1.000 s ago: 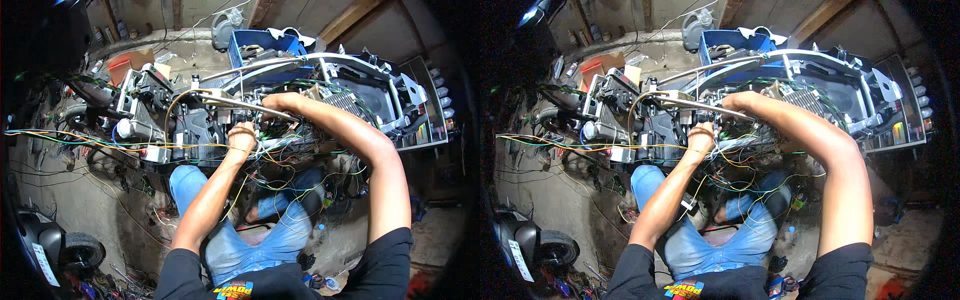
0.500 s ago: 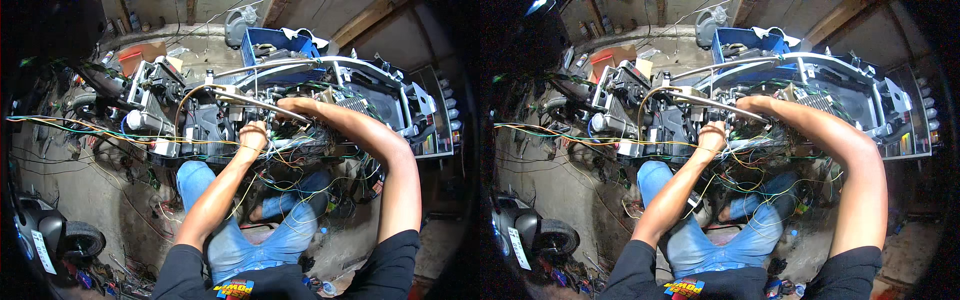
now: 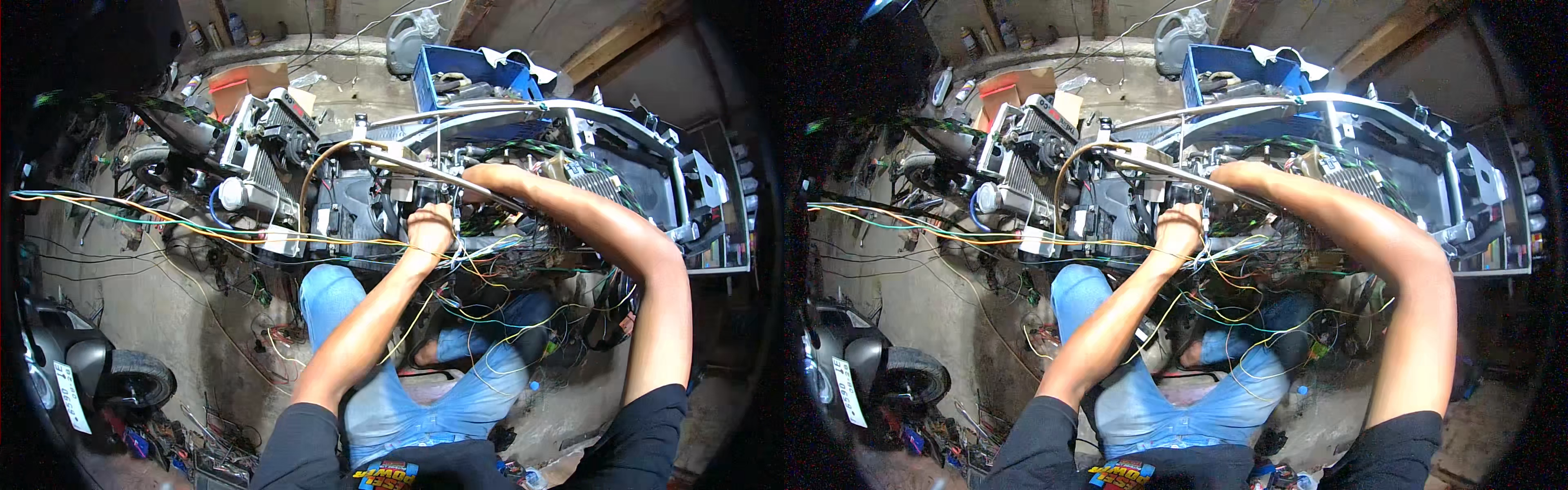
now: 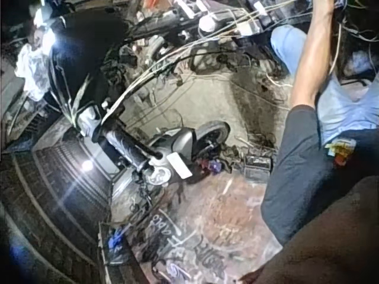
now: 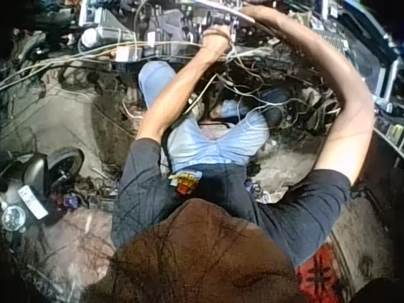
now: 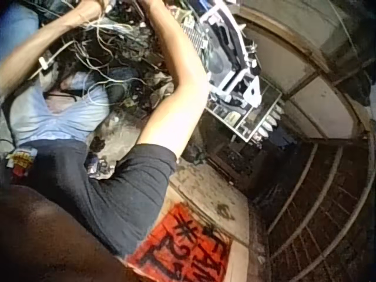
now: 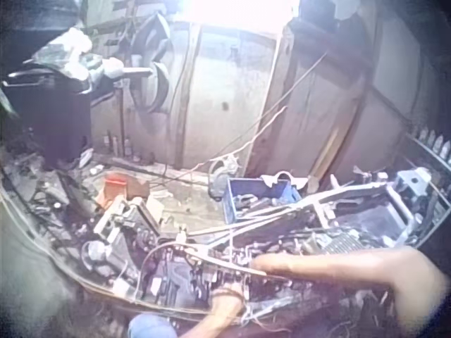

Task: The person is repairing and organizing the electrical wiring harness of a motorcycle.

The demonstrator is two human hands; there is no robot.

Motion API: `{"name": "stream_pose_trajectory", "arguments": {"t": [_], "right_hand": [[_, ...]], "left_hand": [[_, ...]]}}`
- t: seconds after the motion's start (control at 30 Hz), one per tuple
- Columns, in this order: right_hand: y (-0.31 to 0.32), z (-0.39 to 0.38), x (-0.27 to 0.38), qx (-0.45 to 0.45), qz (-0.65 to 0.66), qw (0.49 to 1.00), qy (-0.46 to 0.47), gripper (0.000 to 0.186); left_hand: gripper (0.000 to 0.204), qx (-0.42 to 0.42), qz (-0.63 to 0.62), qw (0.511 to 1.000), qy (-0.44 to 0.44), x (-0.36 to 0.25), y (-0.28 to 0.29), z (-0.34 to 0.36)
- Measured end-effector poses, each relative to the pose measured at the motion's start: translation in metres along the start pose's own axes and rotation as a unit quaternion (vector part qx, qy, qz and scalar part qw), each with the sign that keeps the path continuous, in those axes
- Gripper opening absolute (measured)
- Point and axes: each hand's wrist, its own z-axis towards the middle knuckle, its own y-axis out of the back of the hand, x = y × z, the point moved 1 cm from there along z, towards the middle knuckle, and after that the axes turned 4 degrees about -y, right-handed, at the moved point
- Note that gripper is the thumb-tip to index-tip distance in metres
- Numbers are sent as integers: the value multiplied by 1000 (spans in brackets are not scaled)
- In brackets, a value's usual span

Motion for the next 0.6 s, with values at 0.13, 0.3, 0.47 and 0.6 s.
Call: {"name": "stream_pose_trajectory", "arguments": {"t": [0.13,0.3,0.47,0.6], "right_hand": [[-22,8,-18,-48,32,998,32,21],[-3,8,4,68,-30,997,-14,29],[7,-1,-4,92,7,989,-112,31],[51,-32,16,37,-74,990,-112,33]], "left_hand": [[17,4,-10,1000,-6,-4,7,0],[28,30,-25,999,6,2,8,1],[35,82,-26,996,12,-1,6,8],[30,107,-90,990,20,12,14,0]]}}
